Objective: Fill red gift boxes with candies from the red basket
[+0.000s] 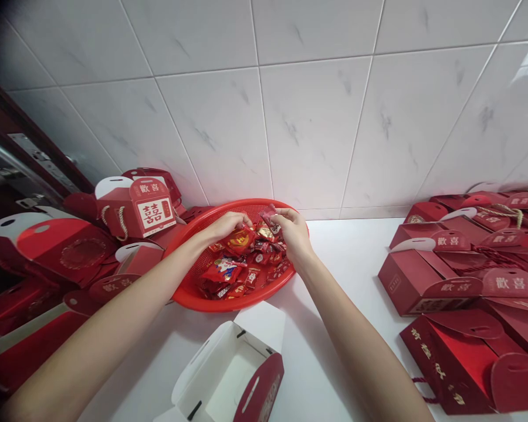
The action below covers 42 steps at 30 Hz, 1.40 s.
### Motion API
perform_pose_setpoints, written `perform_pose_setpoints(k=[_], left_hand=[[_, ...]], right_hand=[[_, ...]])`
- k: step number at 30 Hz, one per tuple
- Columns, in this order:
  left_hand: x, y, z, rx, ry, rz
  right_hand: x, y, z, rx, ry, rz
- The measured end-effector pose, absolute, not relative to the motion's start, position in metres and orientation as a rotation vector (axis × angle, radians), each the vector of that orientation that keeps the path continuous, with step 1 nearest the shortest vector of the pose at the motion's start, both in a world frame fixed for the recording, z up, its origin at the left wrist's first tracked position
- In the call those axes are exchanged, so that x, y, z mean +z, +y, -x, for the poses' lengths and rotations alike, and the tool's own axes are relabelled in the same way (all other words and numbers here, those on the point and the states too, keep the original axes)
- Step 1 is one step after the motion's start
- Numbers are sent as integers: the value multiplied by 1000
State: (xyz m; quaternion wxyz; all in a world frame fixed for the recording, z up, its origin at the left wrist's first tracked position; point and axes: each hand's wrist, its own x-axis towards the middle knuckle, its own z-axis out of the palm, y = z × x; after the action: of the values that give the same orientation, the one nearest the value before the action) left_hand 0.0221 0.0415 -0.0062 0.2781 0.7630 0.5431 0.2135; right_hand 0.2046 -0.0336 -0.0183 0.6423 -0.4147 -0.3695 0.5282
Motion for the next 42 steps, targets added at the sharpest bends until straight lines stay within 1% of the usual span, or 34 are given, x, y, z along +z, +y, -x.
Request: perform_pose_setpoints(k=[3, 12, 16, 20, 23, 29, 36, 42], left_hand=[[-7, 42, -20, 424, 1598, -2126], [-4, 37, -17, 341, 1835, -2189], [-10, 31, -24, 283, 1613, -2413], [-24, 29, -40, 90, 1258, -2772], [-33, 36, -52, 26, 1238, -2728], [-40, 61, -63, 258, 1339, -2497], [-30, 78, -38, 630, 1292, -2091], [-19, 73, -32, 724, 1175, -1867]], right_hand=[[-17, -34, -204, 1206, -836, 948], [-16, -35, -203, 1185, -810, 953], [-16, -35, -203, 1187, -794, 925], [-16, -35, -202, 1183, -783, 902], [-16, -35, -201, 1163, -774, 907], [-16, -35, -200, 1154, -717, 922], [-14, -32, -200, 1128, -597, 849], [-16, -31, -199, 1160, -605, 831]])
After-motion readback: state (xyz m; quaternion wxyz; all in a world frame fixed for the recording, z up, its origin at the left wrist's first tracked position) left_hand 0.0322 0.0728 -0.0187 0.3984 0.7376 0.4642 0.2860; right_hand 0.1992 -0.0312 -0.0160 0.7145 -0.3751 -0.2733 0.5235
